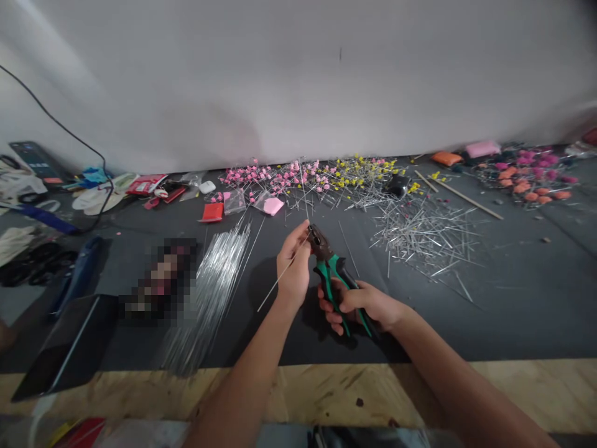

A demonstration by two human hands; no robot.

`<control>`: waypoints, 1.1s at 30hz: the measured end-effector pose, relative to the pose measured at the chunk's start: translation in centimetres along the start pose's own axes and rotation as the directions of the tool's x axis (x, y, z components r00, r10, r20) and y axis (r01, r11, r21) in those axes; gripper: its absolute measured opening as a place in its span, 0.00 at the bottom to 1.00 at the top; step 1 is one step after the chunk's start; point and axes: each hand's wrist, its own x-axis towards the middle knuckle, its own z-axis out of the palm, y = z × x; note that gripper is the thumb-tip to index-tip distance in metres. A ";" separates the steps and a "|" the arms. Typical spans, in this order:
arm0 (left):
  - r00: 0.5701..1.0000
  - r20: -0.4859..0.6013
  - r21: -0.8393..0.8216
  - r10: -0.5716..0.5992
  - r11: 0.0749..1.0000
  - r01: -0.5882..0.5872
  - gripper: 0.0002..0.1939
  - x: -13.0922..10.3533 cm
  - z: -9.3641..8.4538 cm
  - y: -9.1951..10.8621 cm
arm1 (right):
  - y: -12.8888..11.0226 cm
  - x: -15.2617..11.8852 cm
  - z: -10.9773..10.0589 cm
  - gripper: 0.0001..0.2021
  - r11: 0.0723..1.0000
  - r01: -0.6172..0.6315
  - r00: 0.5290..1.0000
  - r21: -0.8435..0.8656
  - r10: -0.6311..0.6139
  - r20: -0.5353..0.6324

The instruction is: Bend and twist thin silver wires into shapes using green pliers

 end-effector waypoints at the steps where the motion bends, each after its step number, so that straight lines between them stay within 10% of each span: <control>1: 1.000 0.008 0.010 0.002 1.000 -0.002 0.16 0.0 0.0 0.0 | 0.0 0.0 0.0 0.16 1.000 0.001 1.000 -0.005 -0.001 -0.006; 25: 0.985 0.161 0.007 0.060 0.998 -0.062 0.06 -0.3 0.5 1.0 | 0.3 0.2 0.1 0.14 0.996 -0.065 0.997 -0.064 0.062 -0.044; 33: 0.989 0.129 -0.089 -0.067 0.993 0.078 0.12 -0.7 1.5 1.9 | 0.1 0.3 0.1 0.15 0.978 -0.100 0.991 -0.184 0.081 -0.111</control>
